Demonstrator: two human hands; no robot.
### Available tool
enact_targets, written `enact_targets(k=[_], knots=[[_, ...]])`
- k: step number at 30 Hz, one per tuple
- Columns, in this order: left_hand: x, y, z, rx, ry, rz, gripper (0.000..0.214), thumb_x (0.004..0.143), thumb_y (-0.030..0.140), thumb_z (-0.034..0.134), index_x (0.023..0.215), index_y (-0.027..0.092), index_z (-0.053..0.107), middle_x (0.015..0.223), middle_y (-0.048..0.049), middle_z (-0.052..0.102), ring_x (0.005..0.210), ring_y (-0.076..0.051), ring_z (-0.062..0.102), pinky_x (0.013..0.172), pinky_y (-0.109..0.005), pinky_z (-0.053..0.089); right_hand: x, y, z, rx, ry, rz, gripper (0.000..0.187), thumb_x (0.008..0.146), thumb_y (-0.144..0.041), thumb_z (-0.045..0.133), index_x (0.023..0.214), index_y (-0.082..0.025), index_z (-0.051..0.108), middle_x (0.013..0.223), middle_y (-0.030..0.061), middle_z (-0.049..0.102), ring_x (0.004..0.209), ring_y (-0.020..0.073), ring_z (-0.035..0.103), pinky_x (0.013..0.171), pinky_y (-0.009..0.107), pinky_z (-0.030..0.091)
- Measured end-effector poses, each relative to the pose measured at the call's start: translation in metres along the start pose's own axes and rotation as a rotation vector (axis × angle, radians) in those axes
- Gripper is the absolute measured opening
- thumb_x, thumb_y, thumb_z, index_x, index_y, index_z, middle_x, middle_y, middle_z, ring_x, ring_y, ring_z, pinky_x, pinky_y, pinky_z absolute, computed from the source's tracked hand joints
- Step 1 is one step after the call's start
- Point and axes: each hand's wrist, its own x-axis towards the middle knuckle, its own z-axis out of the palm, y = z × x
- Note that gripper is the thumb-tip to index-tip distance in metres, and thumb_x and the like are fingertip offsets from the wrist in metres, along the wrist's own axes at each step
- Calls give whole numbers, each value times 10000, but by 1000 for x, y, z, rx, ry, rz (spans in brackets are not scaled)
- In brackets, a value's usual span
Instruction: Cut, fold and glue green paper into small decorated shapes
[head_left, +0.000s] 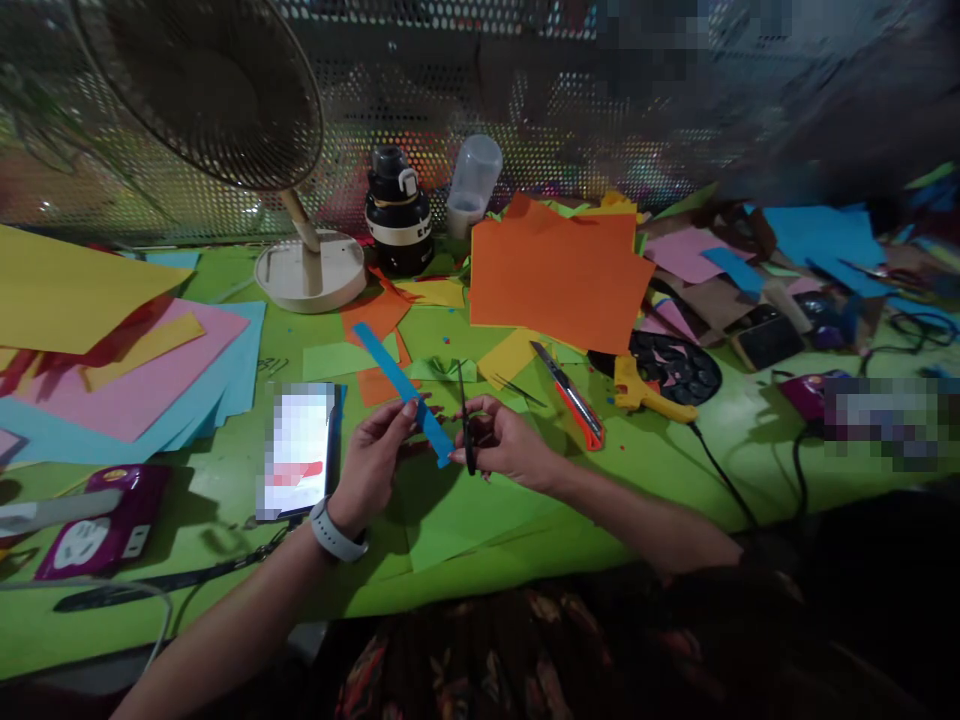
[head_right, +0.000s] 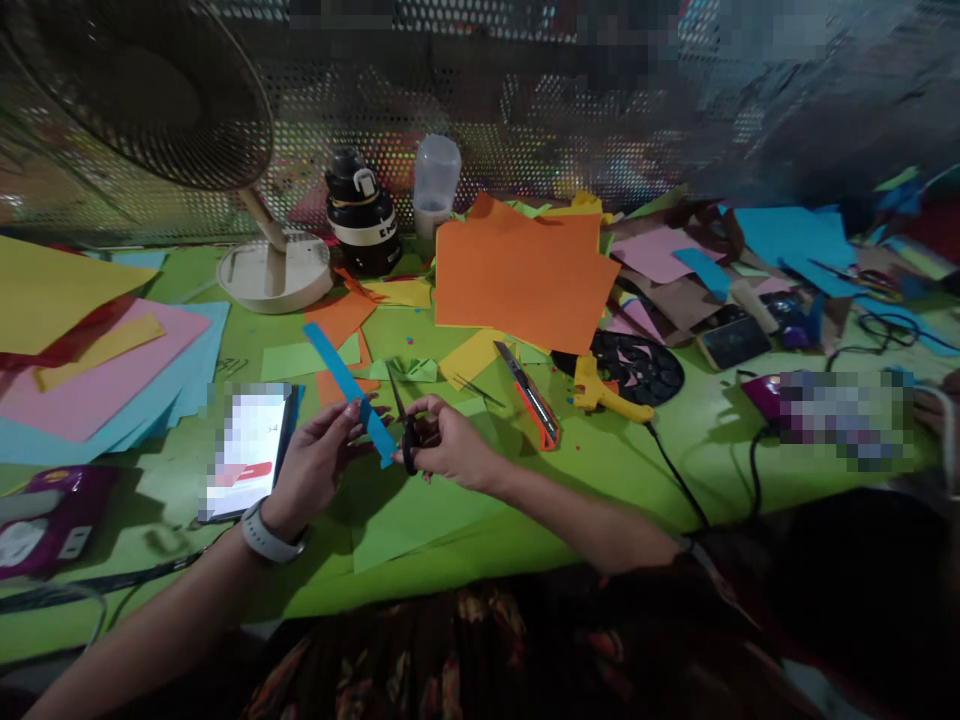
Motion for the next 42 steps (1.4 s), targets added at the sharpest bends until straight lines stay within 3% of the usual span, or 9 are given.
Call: enact_targets(k=[4,6,12,19,26,42], knots=[[-3,-3,-1,121,-227,-77,287,684,371,777,879,168,719,844,-45,723,721,-148,660,682,-248,549,-1,0,-1,-27,37,-53,561,576,-219,812,1009,-214,455,747,-48,578,662,118,590,475,197,504],[-3,-5,-2,149,-278,-102,230,685,344,781,801,157,711,774,-34,716,694,-132,653,699,-233,542,-1,-1,-3,-55,46,-66,559,587,-245,811,1018,-214,456,761,-41,581,670,122,589,479,206,506],[1,0,-5,40,-139,-68,202,728,334,745,848,188,673,866,-8,707,846,-163,667,778,-283,549,-11,-11,-14,-220,-38,60,442,682,-364,768,982,-198,490,730,-28,608,555,90,546,389,163,396],[5,5,-9,-25,-93,-27,208,752,335,722,890,194,655,947,-22,689,960,-198,658,809,-332,552,-30,-3,-19,-279,-160,202,439,674,-457,769,921,-184,529,638,-60,524,517,73,473,452,184,378],[4,5,-8,25,-127,-76,181,777,322,705,854,168,651,890,-35,719,854,-168,682,765,-294,561,-31,6,-20,-364,-166,161,432,663,-425,788,922,-200,525,606,-81,449,523,66,364,452,178,263],[3,7,-10,64,-129,-120,207,735,320,746,741,167,607,708,4,704,663,-127,671,721,-274,565,-31,7,-18,-366,-139,183,444,643,-429,795,931,-216,533,607,-80,457,525,74,346,469,190,245]])
